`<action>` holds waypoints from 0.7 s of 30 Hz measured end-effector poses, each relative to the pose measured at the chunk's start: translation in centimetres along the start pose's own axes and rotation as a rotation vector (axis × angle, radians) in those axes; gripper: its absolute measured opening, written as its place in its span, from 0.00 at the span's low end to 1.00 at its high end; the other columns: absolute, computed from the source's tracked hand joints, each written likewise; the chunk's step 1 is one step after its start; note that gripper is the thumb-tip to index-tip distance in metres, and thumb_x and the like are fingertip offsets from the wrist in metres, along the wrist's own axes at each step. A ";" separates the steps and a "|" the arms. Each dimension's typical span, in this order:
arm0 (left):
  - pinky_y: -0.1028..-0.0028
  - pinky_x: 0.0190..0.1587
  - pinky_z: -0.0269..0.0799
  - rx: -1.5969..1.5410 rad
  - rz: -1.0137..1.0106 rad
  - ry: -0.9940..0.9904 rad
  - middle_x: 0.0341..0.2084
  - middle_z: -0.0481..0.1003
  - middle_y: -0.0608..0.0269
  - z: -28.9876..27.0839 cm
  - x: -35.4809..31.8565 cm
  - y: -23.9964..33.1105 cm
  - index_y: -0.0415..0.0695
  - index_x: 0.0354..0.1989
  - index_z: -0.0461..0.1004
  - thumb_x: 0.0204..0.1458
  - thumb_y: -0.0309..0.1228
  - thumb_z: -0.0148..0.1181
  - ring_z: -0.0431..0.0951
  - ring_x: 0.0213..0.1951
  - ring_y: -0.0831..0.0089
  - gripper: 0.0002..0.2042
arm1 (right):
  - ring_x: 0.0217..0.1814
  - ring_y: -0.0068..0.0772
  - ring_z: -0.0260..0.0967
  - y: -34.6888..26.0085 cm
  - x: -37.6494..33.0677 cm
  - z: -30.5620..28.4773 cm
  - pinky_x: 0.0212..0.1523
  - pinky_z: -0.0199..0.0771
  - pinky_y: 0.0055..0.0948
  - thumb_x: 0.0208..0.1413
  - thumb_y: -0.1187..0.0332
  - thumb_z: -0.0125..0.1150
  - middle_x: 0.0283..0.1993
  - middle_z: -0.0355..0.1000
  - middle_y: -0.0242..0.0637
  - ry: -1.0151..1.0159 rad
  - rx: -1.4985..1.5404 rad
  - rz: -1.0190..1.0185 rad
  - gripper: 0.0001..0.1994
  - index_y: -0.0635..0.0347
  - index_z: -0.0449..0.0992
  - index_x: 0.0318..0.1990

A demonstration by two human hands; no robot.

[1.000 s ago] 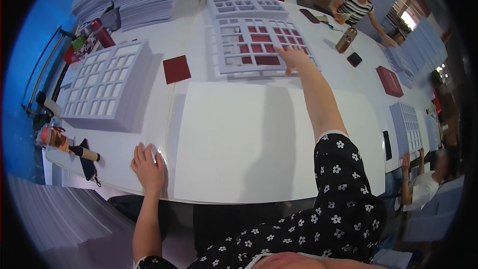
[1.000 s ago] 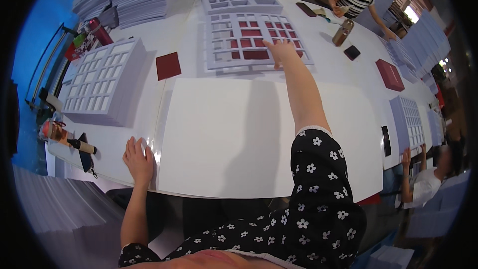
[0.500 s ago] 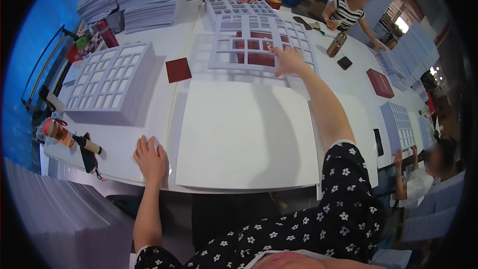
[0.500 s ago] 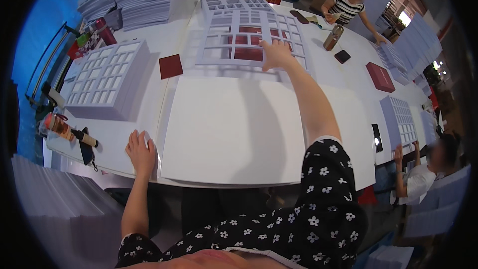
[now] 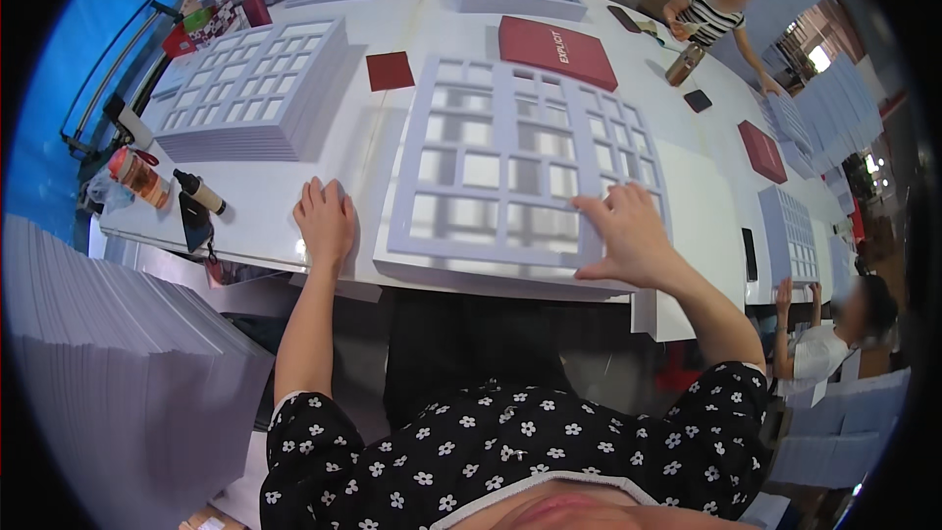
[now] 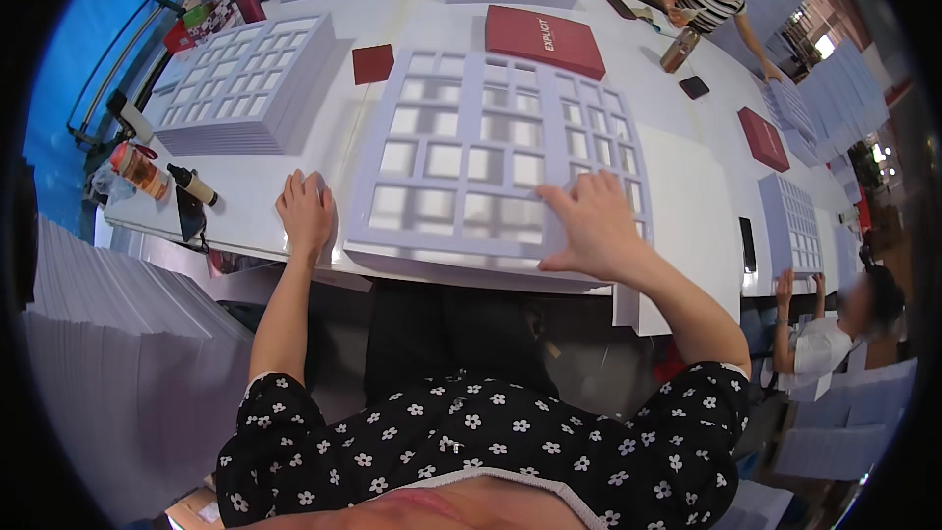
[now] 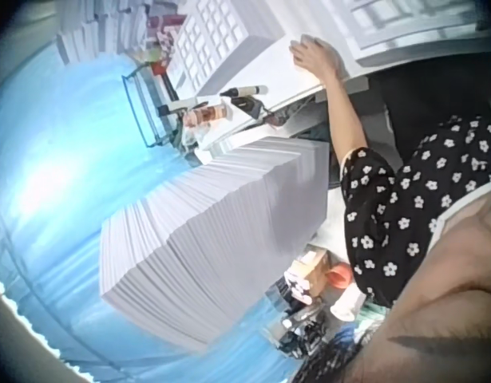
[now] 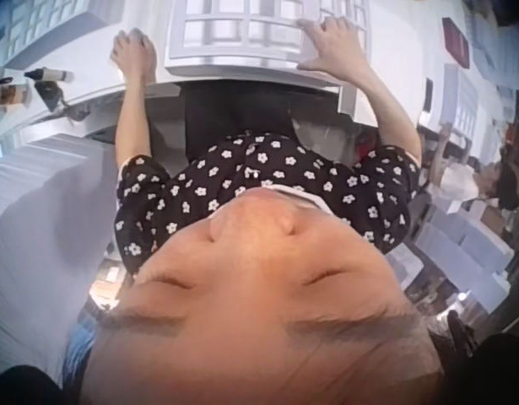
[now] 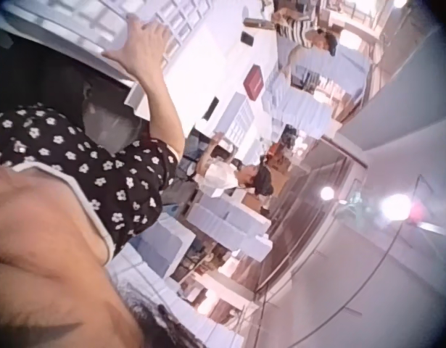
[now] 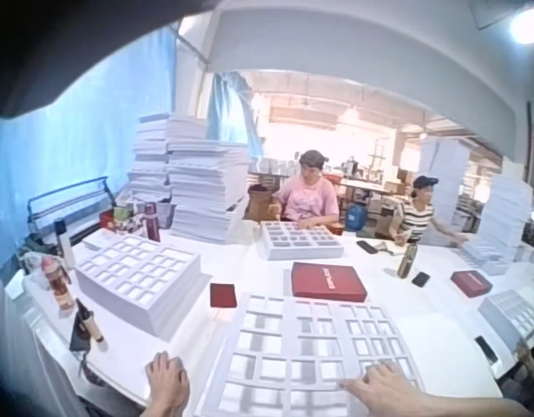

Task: The person repeatedly inserts a white paper sheet into a white plastic grid tray, presses it down to fit, and then removes it. This cycle is performed multiple times on the same tray. Other workers are visible in the background performing similar tasks.

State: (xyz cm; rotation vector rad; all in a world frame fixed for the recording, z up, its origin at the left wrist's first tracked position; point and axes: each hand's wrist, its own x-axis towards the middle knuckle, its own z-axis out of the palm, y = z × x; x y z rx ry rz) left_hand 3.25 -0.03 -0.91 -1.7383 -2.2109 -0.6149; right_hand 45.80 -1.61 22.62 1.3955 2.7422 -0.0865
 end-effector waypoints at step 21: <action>0.55 0.63 0.56 0.037 0.006 0.043 0.60 0.67 0.48 1.2 0.2 0.2 0.44 0.54 0.73 0.56 0.37 0.56 0.63 0.64 0.53 0.19 | 0.63 0.60 0.61 -1.5 1.5 6.3 0.70 0.46 0.59 0.38 0.41 0.73 0.50 0.70 0.55 -0.080 -0.088 -0.036 0.46 0.52 0.66 0.65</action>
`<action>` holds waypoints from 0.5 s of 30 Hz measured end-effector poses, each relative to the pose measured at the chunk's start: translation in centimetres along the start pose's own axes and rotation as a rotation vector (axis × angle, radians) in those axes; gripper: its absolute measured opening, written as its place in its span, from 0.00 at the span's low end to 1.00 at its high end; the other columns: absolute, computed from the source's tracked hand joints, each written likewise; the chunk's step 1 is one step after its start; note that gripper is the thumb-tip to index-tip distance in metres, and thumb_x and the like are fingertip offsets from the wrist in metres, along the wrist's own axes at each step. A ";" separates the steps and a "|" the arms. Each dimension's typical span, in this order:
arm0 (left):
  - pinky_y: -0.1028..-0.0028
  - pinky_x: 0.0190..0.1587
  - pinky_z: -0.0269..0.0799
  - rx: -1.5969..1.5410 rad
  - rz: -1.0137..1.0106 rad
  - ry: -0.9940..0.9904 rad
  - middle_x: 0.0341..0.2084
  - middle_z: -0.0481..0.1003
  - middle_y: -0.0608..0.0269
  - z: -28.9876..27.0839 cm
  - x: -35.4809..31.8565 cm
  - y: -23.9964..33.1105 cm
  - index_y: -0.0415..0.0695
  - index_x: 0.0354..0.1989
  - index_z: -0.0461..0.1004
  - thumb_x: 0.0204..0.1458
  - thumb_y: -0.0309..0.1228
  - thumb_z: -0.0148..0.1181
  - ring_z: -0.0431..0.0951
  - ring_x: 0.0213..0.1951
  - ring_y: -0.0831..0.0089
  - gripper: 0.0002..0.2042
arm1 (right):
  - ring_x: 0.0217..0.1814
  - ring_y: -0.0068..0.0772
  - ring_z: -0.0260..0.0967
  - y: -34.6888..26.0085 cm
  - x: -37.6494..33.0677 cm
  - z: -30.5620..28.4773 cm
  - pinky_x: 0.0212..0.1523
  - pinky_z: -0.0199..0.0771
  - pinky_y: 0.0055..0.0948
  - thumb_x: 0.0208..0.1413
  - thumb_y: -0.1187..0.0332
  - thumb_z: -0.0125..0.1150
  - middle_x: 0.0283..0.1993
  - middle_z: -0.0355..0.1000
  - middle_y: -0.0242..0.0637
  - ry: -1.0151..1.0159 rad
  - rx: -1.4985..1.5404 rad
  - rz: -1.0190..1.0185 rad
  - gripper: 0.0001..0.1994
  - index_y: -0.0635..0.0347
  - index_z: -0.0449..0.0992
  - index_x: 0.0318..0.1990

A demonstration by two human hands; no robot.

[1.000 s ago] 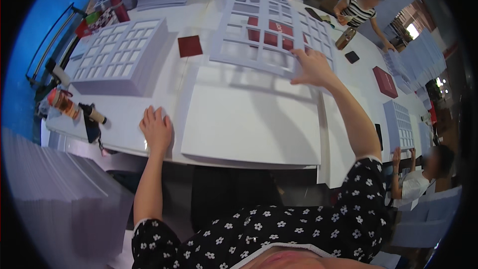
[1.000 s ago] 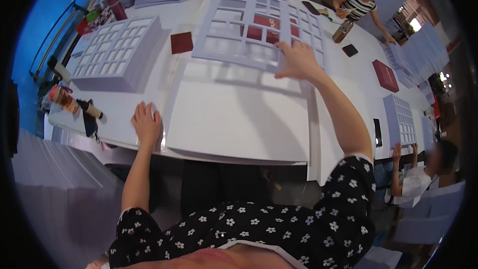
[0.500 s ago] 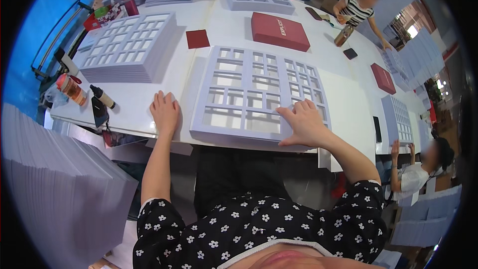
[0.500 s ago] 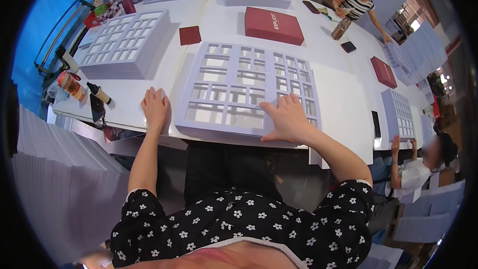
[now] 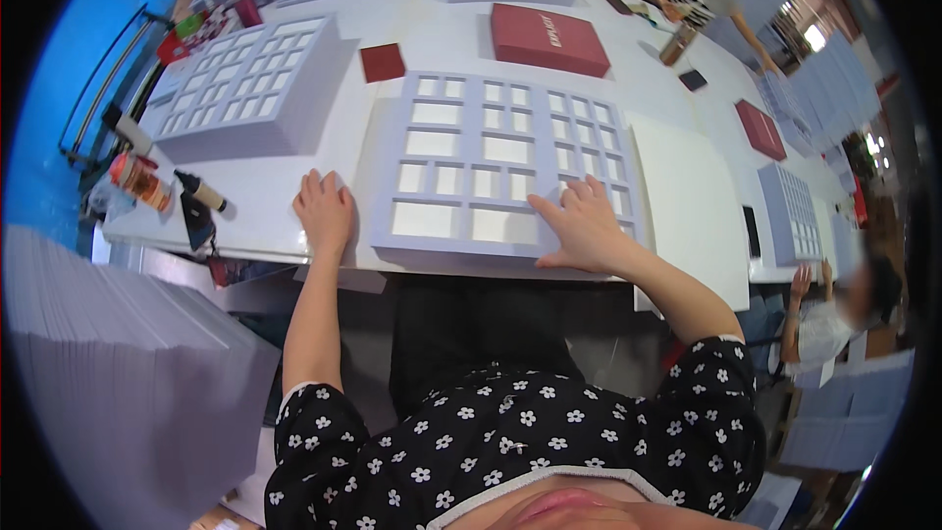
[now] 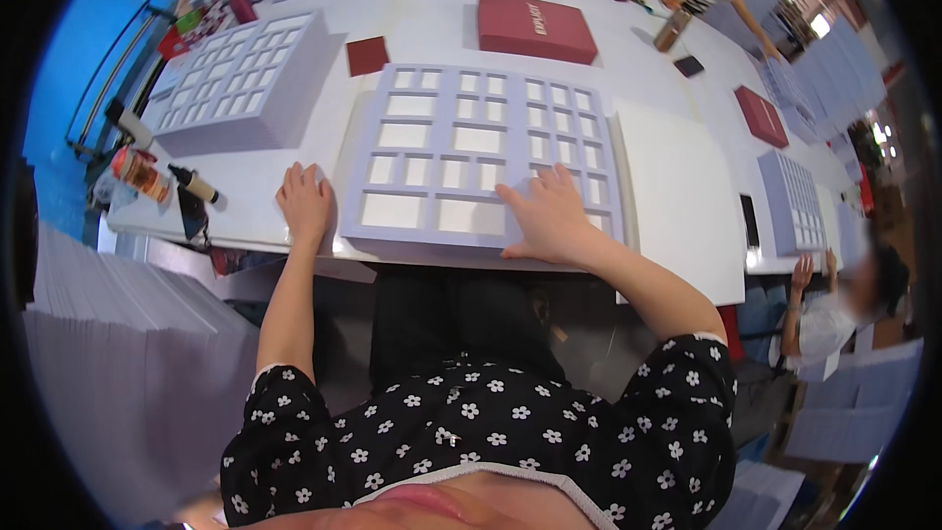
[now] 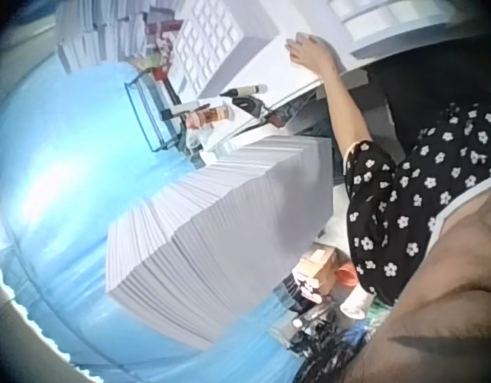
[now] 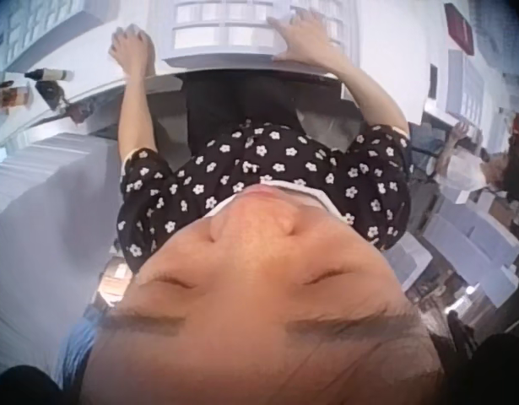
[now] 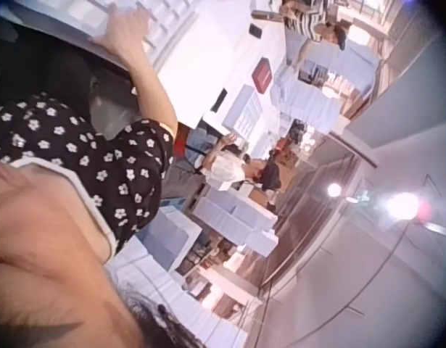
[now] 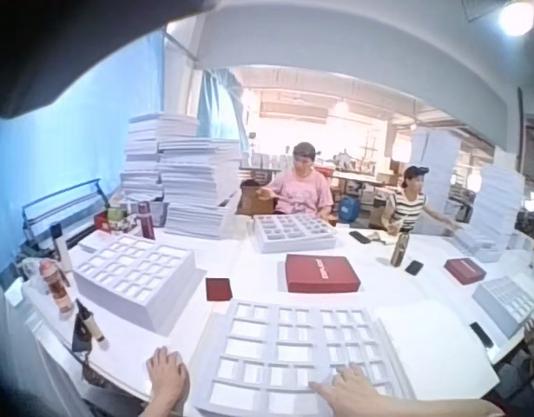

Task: The person repeatedly inserts a white paper sheet into a white plastic grid tray, presses it down to fit, and then removes it. This cycle is performed multiple times on the same tray. Other workers are visible in the background performing similar tasks.

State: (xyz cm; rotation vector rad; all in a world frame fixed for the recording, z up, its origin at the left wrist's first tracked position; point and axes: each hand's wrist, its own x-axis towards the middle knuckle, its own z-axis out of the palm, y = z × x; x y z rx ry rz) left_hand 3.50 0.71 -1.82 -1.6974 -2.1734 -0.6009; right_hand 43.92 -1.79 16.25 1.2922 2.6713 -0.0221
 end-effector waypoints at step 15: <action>0.64 0.61 0.64 -0.954 -0.268 0.007 0.55 0.73 0.48 0.0 -2.5 -4.0 0.36 0.59 0.69 0.68 0.39 0.44 0.72 0.57 0.58 0.20 | 0.59 0.45 0.68 4.9 -14.0 7.4 0.59 0.66 0.41 0.48 0.58 0.72 0.57 0.71 0.47 0.567 0.254 0.602 0.33 0.59 0.68 0.61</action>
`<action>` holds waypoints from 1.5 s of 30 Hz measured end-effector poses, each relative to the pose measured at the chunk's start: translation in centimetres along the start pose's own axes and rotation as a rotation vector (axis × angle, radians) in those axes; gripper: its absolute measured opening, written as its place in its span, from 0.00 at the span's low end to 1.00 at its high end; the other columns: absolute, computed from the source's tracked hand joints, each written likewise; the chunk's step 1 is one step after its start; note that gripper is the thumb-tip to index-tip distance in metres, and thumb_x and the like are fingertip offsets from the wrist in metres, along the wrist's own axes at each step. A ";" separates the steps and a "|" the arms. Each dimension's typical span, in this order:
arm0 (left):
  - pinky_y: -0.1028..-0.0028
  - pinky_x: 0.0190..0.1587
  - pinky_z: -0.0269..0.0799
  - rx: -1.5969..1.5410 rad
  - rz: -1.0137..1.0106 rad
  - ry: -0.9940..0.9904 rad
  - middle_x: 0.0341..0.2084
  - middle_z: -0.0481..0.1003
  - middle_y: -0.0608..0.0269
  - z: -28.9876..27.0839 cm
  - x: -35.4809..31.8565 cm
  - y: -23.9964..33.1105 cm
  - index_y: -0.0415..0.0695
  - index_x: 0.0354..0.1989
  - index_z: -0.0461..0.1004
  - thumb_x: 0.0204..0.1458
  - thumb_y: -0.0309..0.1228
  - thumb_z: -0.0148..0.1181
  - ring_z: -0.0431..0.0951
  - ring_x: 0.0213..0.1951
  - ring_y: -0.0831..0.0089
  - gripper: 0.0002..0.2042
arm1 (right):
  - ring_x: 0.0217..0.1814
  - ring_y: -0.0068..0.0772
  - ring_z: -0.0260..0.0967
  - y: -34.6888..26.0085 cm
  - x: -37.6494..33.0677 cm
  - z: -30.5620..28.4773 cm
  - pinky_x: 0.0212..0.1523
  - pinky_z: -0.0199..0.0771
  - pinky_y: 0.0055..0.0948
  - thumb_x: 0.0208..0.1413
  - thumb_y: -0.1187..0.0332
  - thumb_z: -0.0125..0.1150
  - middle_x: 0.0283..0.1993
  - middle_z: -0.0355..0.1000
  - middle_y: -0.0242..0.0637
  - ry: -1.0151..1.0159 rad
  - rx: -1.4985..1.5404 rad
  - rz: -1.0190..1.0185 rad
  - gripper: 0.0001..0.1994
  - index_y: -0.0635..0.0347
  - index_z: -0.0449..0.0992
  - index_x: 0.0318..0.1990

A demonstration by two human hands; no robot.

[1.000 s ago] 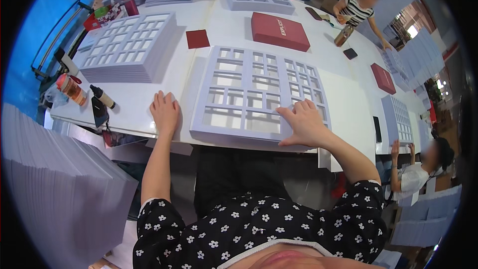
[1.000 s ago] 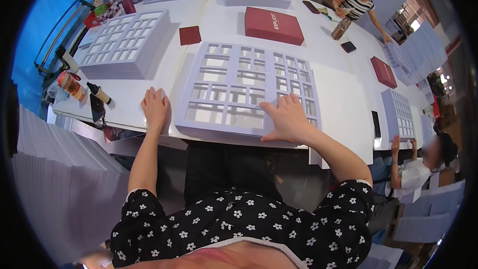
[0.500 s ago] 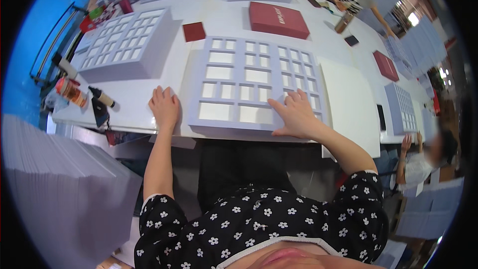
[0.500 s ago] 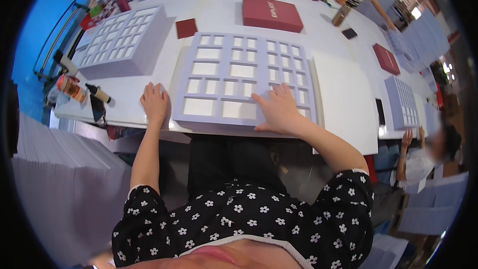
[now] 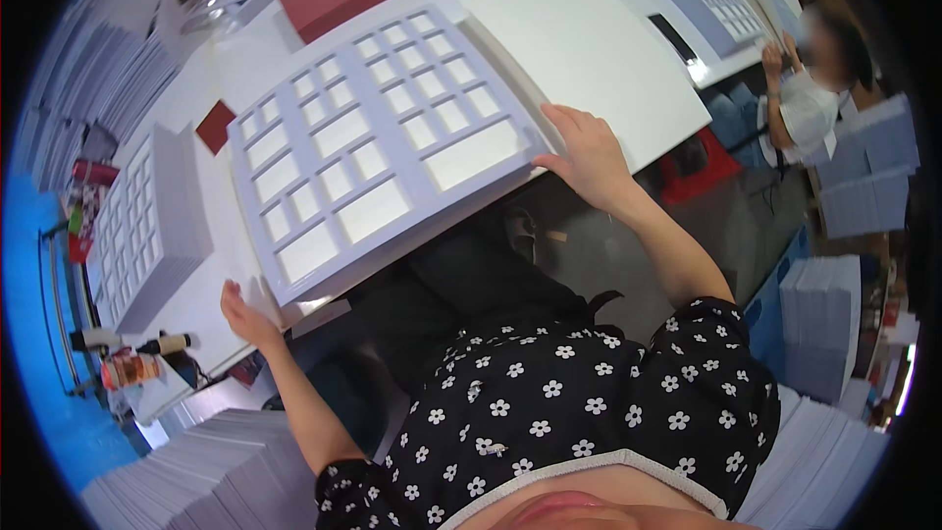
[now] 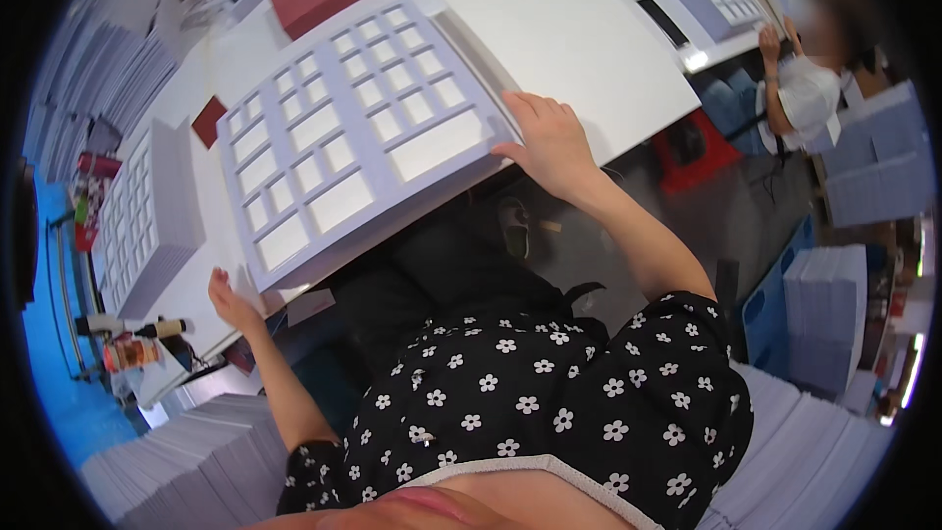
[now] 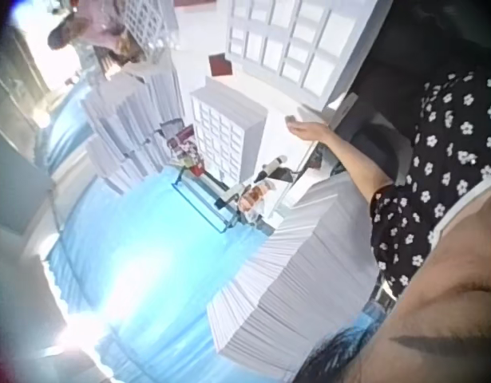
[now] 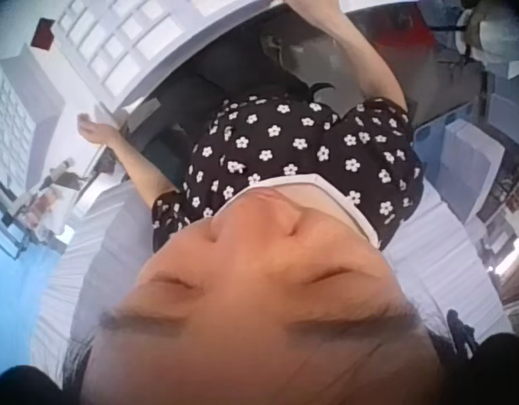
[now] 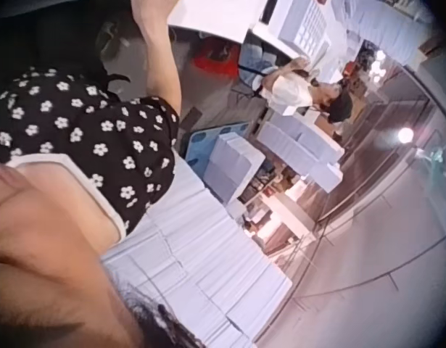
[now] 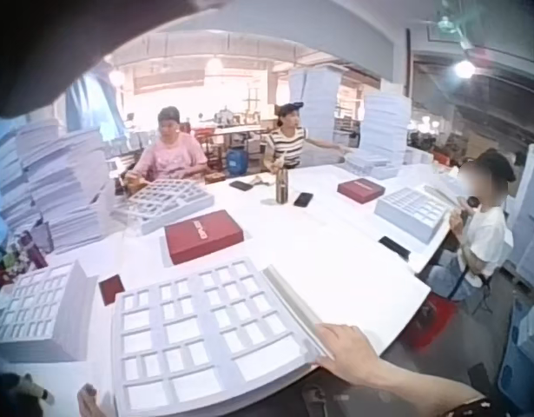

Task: The person repeatedly inserts a white paper sheet into a white plastic grid tray, presses it down to fit, and then removes it. This cycle is performed multiple times on the same tray. Other workers are visible in the background performing similar tasks.

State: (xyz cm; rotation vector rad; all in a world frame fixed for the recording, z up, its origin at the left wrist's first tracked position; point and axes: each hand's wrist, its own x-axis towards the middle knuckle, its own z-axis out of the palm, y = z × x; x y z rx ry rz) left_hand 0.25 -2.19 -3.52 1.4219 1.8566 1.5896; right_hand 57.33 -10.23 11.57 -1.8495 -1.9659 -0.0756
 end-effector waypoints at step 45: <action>0.74 0.33 0.72 0.480 0.122 -0.498 0.24 0.78 0.56 -1.5 -4.8 12.9 0.35 0.40 0.73 0.55 0.24 0.63 0.78 0.28 0.73 0.08 | 0.38 0.42 0.77 4.6 -1.4 1.9 0.45 0.73 0.42 0.50 0.58 0.67 0.32 0.78 0.36 -0.106 0.139 0.020 0.12 0.55 0.78 0.36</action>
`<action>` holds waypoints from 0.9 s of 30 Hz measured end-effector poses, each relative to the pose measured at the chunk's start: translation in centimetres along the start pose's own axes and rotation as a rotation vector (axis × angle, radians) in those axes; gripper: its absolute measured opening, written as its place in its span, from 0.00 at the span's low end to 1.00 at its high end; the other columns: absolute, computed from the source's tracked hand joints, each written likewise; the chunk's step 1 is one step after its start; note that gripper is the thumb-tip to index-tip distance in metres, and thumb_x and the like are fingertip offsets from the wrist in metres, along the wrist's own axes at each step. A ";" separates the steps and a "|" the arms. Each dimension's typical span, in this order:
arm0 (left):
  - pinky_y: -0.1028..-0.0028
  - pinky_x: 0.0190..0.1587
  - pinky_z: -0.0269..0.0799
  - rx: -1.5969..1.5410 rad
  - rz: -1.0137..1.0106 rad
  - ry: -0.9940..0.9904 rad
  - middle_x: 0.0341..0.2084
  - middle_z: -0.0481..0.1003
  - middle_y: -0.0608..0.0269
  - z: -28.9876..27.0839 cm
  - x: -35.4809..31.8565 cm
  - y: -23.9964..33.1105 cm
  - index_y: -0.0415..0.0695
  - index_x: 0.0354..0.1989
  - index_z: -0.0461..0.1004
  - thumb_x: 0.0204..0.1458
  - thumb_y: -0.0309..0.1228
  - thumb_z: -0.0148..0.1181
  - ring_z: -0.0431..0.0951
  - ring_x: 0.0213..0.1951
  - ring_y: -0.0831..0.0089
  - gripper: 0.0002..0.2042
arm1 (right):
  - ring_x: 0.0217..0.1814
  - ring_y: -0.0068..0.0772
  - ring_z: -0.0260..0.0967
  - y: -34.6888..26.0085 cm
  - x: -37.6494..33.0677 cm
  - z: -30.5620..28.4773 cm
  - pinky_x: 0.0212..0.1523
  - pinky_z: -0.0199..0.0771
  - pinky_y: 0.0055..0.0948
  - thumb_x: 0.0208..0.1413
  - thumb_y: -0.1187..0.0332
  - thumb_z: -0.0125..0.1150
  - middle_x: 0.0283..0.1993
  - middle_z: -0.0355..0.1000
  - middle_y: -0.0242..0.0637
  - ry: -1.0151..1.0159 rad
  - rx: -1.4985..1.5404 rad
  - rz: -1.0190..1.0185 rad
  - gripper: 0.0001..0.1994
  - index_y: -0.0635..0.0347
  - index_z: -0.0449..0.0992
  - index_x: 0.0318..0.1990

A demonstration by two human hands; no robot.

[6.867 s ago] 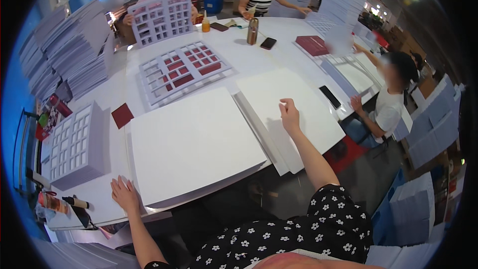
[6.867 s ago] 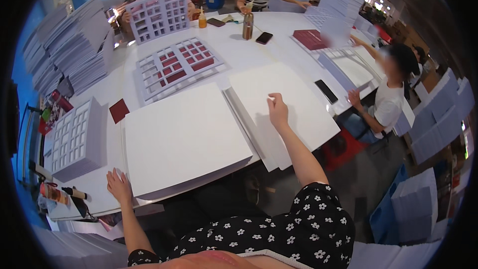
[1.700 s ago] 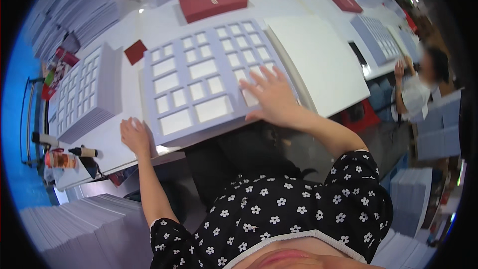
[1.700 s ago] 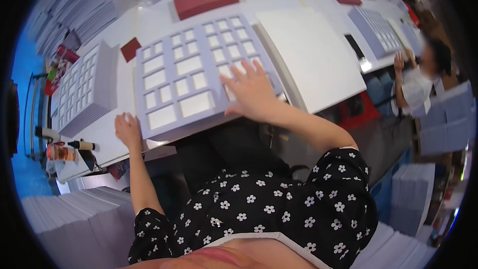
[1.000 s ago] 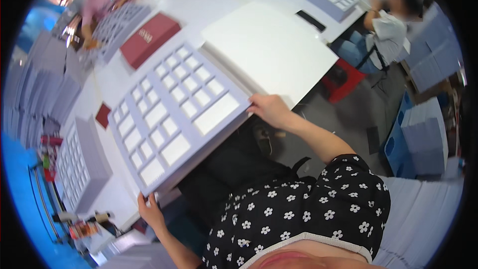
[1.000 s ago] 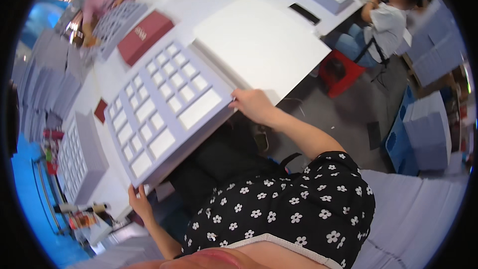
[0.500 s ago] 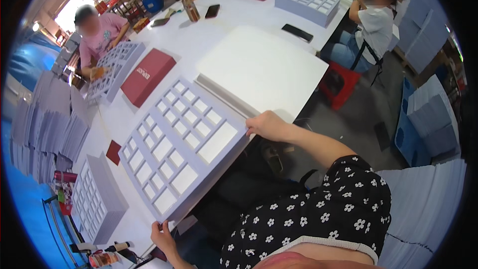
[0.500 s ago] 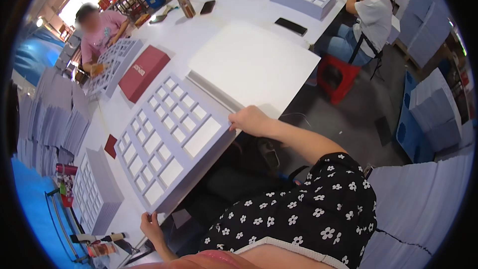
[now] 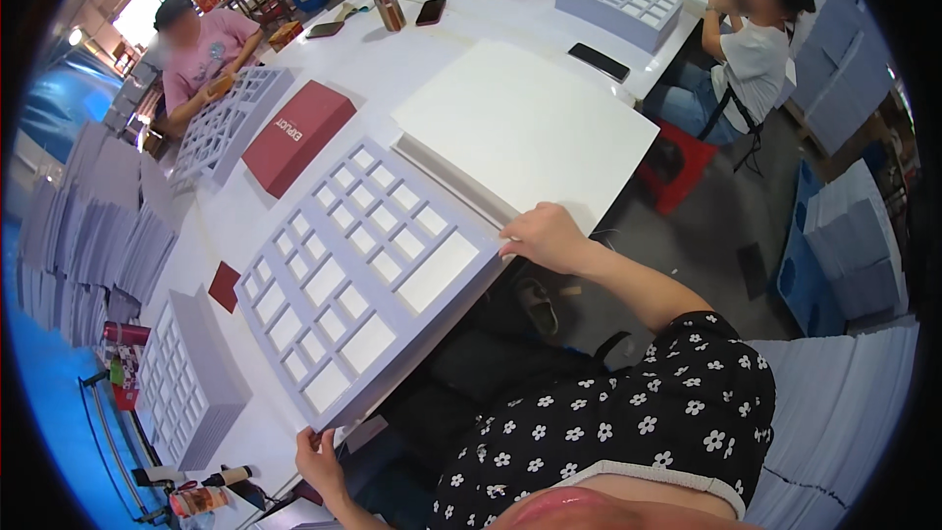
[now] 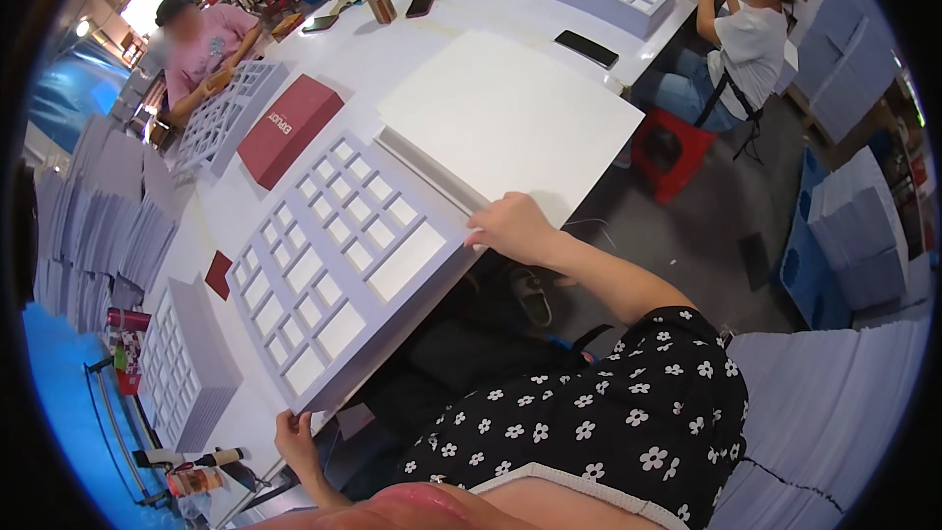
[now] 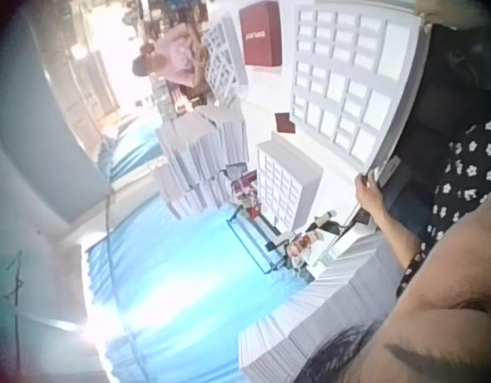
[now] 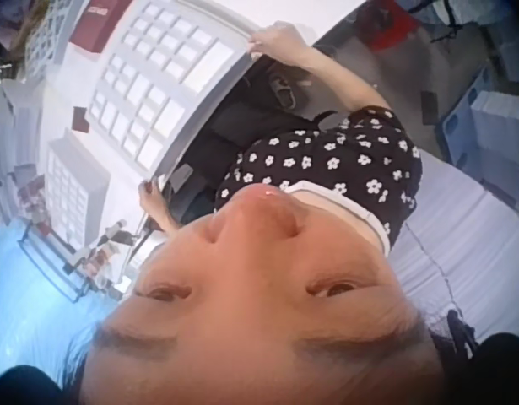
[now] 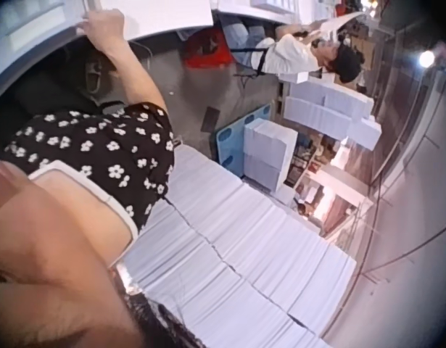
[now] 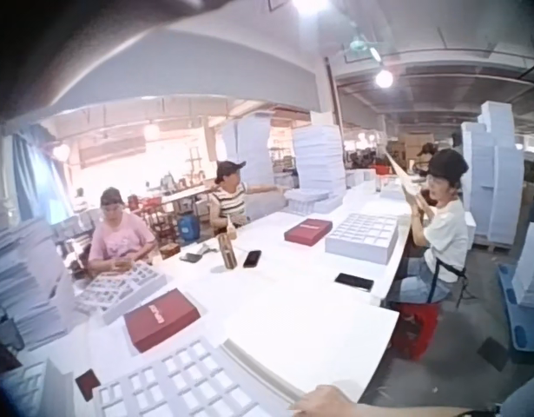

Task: The person repeatedly inserts a white paper sheet into a white plastic grid tray, presses it down to fit, and then removes it. This cycle is performed multiple times on the same tray. Other workers are visible in the background performing similar tasks.

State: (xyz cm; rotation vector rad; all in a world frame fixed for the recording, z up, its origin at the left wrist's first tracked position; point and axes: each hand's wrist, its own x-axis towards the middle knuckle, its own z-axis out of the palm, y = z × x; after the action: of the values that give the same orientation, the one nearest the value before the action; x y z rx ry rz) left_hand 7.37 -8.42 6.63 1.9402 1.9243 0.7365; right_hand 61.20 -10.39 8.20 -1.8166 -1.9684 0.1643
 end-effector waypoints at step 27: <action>0.70 0.51 0.72 -0.578 0.310 0.113 0.41 0.79 0.53 -2.1 -1.3 8.9 0.33 0.48 0.74 0.64 0.22 0.49 0.80 0.44 0.67 0.09 | 0.26 0.32 0.72 3.6 -1.9 -5.4 0.29 0.66 0.34 0.47 0.71 0.56 0.22 0.69 0.33 0.247 -0.863 0.035 0.02 0.55 0.70 0.29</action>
State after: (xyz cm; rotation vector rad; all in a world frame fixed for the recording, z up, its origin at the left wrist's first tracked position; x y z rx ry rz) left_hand 13.64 -10.47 13.07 1.8511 1.2650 1.3388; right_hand 66.78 -12.99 11.16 -2.2036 -1.9621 -0.9938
